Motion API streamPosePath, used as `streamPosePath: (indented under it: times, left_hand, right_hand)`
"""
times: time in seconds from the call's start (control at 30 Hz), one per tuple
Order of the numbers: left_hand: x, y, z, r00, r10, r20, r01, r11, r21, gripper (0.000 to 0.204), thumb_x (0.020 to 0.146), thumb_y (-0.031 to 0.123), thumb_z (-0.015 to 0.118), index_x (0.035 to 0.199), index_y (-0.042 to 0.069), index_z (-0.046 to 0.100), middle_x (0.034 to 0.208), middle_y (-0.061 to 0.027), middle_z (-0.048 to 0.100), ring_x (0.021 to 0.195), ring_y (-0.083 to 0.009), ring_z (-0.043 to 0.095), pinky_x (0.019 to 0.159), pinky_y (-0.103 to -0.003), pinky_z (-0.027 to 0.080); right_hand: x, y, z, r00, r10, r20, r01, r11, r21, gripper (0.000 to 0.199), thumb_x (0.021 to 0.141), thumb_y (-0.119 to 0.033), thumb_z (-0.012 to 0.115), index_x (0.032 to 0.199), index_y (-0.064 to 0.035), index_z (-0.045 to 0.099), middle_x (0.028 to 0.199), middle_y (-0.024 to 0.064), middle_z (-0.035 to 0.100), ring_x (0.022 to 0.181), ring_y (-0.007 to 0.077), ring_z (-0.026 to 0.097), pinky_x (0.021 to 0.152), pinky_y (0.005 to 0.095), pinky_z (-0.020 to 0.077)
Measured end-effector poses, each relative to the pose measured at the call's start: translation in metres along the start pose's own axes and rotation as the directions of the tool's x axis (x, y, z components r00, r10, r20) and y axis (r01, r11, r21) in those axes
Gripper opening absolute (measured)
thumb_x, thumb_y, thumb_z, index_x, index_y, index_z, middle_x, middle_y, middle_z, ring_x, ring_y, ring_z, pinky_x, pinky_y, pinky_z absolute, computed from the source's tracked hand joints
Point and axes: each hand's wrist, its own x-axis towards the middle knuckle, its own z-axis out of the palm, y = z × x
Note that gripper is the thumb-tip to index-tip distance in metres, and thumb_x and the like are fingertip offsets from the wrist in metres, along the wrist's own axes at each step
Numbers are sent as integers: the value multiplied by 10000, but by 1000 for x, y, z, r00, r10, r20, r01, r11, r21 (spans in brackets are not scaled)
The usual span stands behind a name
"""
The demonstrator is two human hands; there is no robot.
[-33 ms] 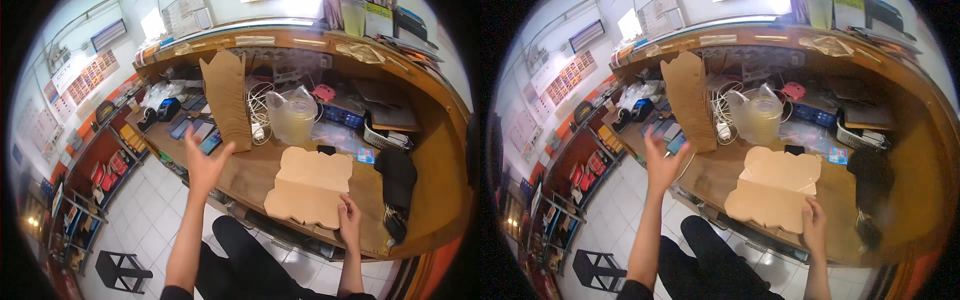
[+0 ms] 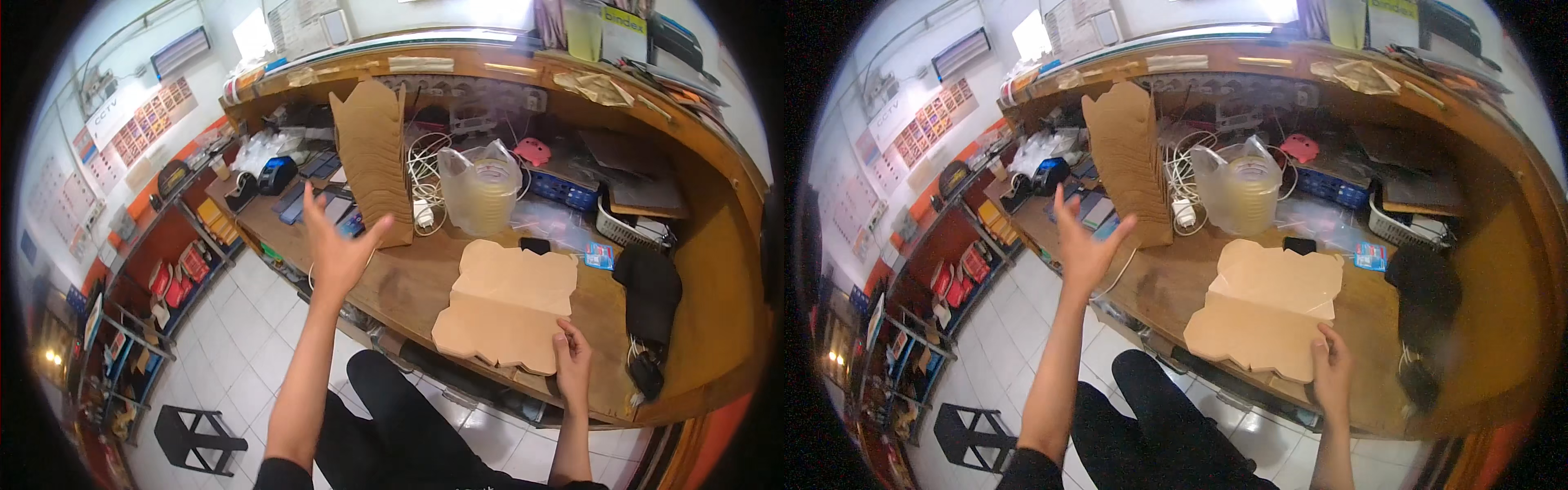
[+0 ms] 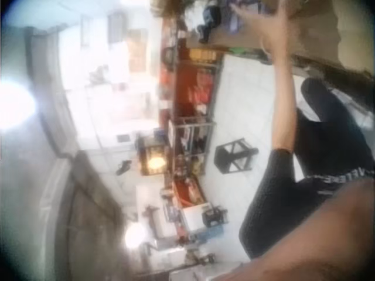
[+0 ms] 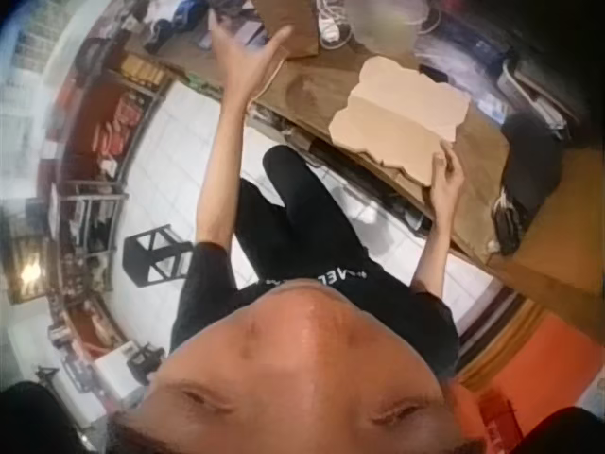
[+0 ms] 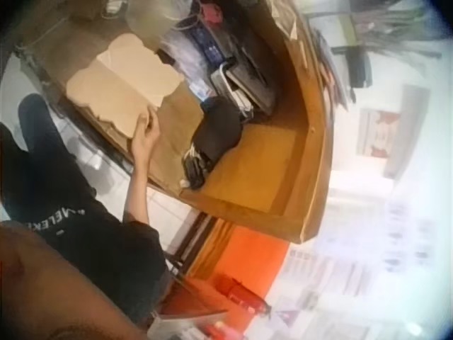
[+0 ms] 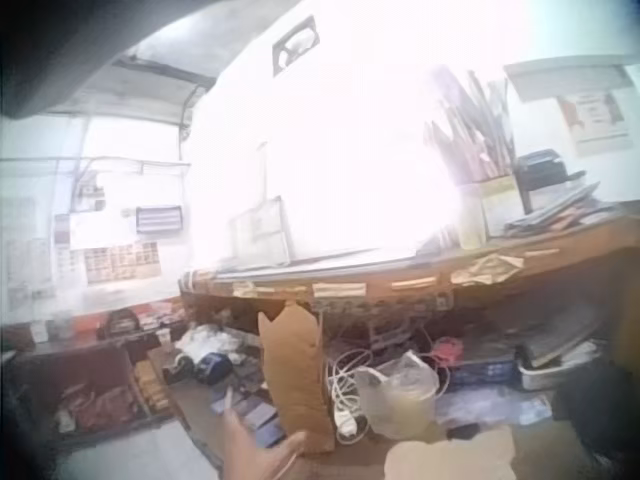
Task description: The person folds and assembles cardboard food containers by hand, stacking each finished box into a vertical pile on a wooden counter.
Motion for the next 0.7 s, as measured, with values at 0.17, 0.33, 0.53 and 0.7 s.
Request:
streamPosePath:
  times: [0.17, 0.33, 0.53, 0.7]
  left_hand:
    - [65, -10, 64, 983, 47, -178, -20, 988, 152, 1539, 650, 490, 993, 1647, -72, -36, 1577, -394, 345, 1458, -501, 408, 1217, -519, 352]
    - [66, -22, 79, 985, 3, -175, -12, 999, -51, 1408, 672, 352, 976, 1648, -58, 48, 1559, -357, 401, 1439, -471, 445, 1198, -483, 385]
    - [25, -17, 49, 999, -4, -38, -9, 942, -335, 1162, 699, 239, 956, 1578, -38, 249, 1457, -259, 544, 1337, -346, 569, 1143, -421, 447]
    - [1, -19, 17, 999, 29, -20, -35, 843, -537, 1087, 726, 203, 940, 1562, -25, 284, 1434, -219, 566, 1335, -285, 568, 1143, -400, 446]
  right_hand:
    - [4, 3, 6, 998, -63, 4, 63, 995, -78, 433, 1080, -205, 626, 1399, 87, 599, 1283, 180, 687, 1165, 191, 652, 1008, 332, 515]
    - [-1, -5, 13, 999, -39, -21, 38, 999, -24, 422, 1066, -208, 667, 1381, 71, 636, 1202, 97, 707, 1053, 122, 650, 936, 284, 526]
    - [-4, -11, 18, 996, -48, -70, 48, 999, 9, 388, 1069, -194, 660, 1351, 73, 654, 1138, 69, 703, 985, 95, 632, 886, 262, 519]
    - [-7, -10, 18, 937, -317, -144, 233, 878, -418, 267, 1047, -133, 657, 1246, 39, 702, 1059, 85, 699, 945, 173, 654, 881, 302, 519]
